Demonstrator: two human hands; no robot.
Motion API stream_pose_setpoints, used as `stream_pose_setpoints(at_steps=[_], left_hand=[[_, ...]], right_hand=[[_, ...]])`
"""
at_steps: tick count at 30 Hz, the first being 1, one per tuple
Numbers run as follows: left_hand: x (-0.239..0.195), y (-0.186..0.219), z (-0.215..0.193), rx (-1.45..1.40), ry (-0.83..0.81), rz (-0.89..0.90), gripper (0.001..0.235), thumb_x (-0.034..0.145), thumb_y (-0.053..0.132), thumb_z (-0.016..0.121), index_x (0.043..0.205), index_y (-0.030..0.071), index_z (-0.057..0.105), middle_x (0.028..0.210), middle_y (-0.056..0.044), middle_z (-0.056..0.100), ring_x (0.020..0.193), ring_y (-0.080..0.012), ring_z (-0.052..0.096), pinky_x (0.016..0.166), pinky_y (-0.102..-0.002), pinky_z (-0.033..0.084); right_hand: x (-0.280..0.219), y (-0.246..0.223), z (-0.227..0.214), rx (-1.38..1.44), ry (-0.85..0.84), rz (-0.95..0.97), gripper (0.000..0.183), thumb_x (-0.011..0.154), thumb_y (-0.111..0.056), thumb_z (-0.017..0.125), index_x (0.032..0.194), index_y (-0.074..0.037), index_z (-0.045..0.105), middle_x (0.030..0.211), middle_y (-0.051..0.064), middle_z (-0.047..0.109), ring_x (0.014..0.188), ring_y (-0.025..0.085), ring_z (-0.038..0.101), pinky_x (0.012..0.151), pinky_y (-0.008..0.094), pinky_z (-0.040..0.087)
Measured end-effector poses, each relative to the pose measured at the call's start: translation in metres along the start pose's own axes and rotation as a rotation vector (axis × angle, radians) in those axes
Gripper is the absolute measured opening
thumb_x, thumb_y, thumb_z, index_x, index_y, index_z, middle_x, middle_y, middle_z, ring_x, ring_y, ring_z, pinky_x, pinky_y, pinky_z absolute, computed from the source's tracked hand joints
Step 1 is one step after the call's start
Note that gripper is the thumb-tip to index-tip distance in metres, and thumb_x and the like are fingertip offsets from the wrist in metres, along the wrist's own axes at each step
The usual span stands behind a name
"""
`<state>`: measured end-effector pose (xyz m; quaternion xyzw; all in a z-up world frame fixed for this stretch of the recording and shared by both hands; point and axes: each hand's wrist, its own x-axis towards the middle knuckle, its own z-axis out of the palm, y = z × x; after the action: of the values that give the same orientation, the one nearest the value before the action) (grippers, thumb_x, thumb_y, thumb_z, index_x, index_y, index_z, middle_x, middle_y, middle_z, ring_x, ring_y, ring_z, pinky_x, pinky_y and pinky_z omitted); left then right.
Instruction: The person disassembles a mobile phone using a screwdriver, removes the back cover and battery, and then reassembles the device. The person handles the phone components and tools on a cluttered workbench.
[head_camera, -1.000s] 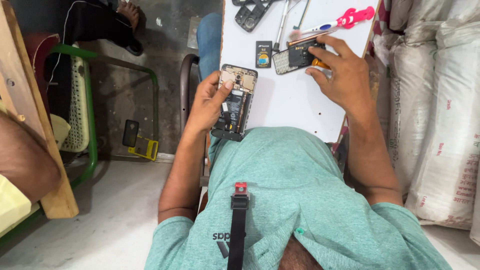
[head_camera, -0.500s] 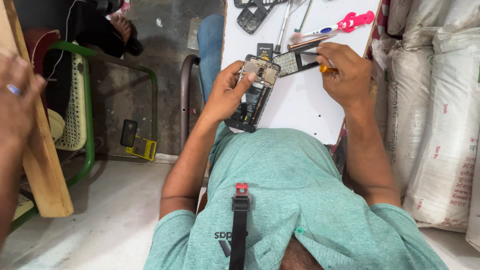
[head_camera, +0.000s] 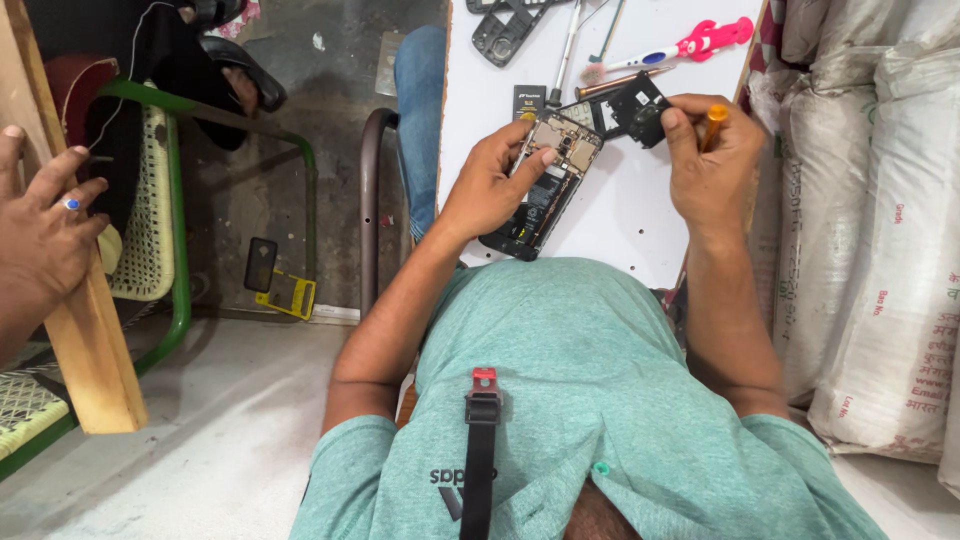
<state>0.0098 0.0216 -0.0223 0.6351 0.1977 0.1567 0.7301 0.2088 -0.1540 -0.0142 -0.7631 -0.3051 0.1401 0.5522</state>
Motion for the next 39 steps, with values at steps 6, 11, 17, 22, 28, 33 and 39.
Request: stream_pose_setpoints(at_steps=[6,11,17,22,28,33,39], left_hand=[[-0.002,0.000,0.002,-0.027,-0.022,0.081,0.025,0.105,0.010,0.066,0.126,-0.003,0.063,0.109,-0.005,0.073,0.101,-0.0084,0.065,0.091,-0.025,0.052],[-0.003,-0.001,0.001,0.021,-0.012,0.046,0.031,0.101,0.013,0.069,0.127,-0.001,0.062,0.109,-0.005,0.074,0.100,-0.0093,0.068,0.092,-0.026,0.055],[-0.007,0.007,0.000,0.130,-0.008,-0.072,0.039,0.095,0.016,0.077,0.127,0.001,0.062,0.098,-0.005,0.074,0.091,-0.0111,0.069,0.084,-0.027,0.056],[-0.004,0.011,0.001,0.096,-0.039,0.092,0.044,0.091,0.014,0.081,0.128,0.001,0.061,0.108,-0.006,0.074,0.101,-0.0121,0.070,0.091,-0.029,0.057],[-0.005,0.013,0.000,0.128,-0.039,0.068,0.047,0.090,0.018,0.082,0.129,0.002,0.060,0.105,-0.007,0.075,0.097,-0.0110,0.072,0.087,-0.028,0.058],[-0.006,0.007,0.003,0.127,-0.003,0.019,0.033,0.104,0.026,0.067,0.127,0.003,0.065,0.095,-0.005,0.075,0.084,-0.0075,0.069,0.074,-0.026,0.055],[-0.003,0.001,0.002,0.239,0.023,-0.022,0.039,0.111,0.034,0.049,0.124,0.004,0.069,0.078,-0.005,0.064,0.069,-0.0090,0.055,0.064,-0.028,0.044]], right_hand=[[0.005,0.014,0.008,0.058,-0.025,-0.032,0.011,0.106,-0.007,0.078,0.112,0.001,0.073,0.086,-0.004,0.064,0.070,0.001,0.048,0.061,0.019,0.038],[0.000,0.005,0.008,0.189,-0.091,0.065,0.017,0.106,-0.007,0.074,0.120,0.001,0.072,0.088,-0.003,0.067,0.068,0.001,0.052,0.059,0.017,0.042],[-0.009,-0.025,0.026,0.293,-0.228,0.067,0.017,0.108,-0.004,0.073,0.124,0.000,0.071,0.092,-0.003,0.065,0.071,0.001,0.051,0.062,0.017,0.040],[-0.012,-0.035,0.034,0.093,-0.300,-0.129,0.016,0.105,0.001,0.071,0.120,0.002,0.073,0.094,0.002,0.069,0.082,0.005,0.059,0.072,0.019,0.047],[-0.014,-0.049,0.037,-0.015,-0.253,-0.172,0.015,0.102,0.001,0.074,0.117,0.001,0.074,0.092,0.006,0.071,0.079,0.007,0.060,0.069,0.021,0.048],[-0.014,-0.057,0.037,-0.138,-0.264,-0.217,0.016,0.099,-0.002,0.078,0.115,-0.001,0.076,0.087,0.009,0.071,0.070,0.011,0.059,0.062,0.024,0.045],[-0.010,-0.054,0.029,-0.207,-0.301,-0.374,0.014,0.103,-0.003,0.078,0.116,-0.002,0.074,0.093,0.010,0.071,0.079,0.016,0.068,0.070,0.028,0.052]])
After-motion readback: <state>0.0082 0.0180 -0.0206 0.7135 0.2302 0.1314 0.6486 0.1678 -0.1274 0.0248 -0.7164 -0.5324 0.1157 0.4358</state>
